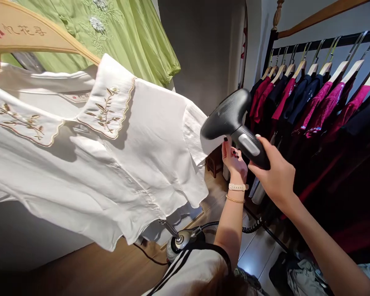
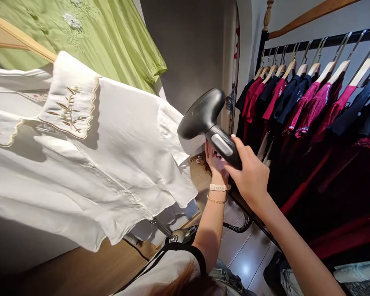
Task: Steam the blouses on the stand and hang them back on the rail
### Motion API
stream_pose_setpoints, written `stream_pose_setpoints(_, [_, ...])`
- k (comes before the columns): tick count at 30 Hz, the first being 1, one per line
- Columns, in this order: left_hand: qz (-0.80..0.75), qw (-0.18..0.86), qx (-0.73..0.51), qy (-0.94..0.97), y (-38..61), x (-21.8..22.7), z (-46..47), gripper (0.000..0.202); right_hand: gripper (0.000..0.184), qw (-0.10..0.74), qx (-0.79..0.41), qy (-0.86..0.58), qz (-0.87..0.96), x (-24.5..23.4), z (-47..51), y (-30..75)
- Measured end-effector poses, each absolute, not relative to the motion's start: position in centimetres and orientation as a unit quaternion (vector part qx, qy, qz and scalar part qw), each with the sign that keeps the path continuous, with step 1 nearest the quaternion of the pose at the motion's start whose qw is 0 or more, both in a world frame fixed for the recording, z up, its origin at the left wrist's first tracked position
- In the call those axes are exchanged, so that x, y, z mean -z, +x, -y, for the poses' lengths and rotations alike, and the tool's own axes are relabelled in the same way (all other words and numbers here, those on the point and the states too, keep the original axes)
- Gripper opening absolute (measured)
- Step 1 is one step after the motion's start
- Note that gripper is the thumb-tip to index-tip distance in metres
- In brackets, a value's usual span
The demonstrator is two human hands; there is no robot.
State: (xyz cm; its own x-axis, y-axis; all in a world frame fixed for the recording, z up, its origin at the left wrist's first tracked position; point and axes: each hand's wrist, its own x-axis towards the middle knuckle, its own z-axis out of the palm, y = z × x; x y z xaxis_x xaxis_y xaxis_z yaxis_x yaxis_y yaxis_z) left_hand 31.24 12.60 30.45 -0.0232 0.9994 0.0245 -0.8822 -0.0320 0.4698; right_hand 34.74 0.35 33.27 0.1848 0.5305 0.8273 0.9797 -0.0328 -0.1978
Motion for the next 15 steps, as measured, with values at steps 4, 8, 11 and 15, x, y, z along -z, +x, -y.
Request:
stream_pose_setpoints(4, [-0.123, 0.69, -0.703, 0.123, 31.1, -31.0, -13.2, 0.004, 0.063, 0.525, 0.245, -0.635, 0.512, -33.4, -1.7, 36.3])
stream_pose_setpoints(8, [-0.082, 0.702, -0.694, 0.136, 30.6, -31.0, -13.5, 0.011, 0.061, 0.591, 0.215, -0.612, 0.48, -32.4, -3.0, 36.8])
stream_pose_setpoints(11, [-0.078, 0.701, -0.694, 0.146, 30.0, -30.3, -13.7, 0.008, 0.06, 0.613, 0.188, -0.606, 0.47, -31.0, -3.3, 36.0])
stream_pose_setpoints(15, [-0.123, 0.686, -0.693, 0.181, 29.7, -29.3, -13.6, 0.005, 0.061, 0.595, 0.174, -0.612, 0.49, -29.6, -2.6, 34.3])
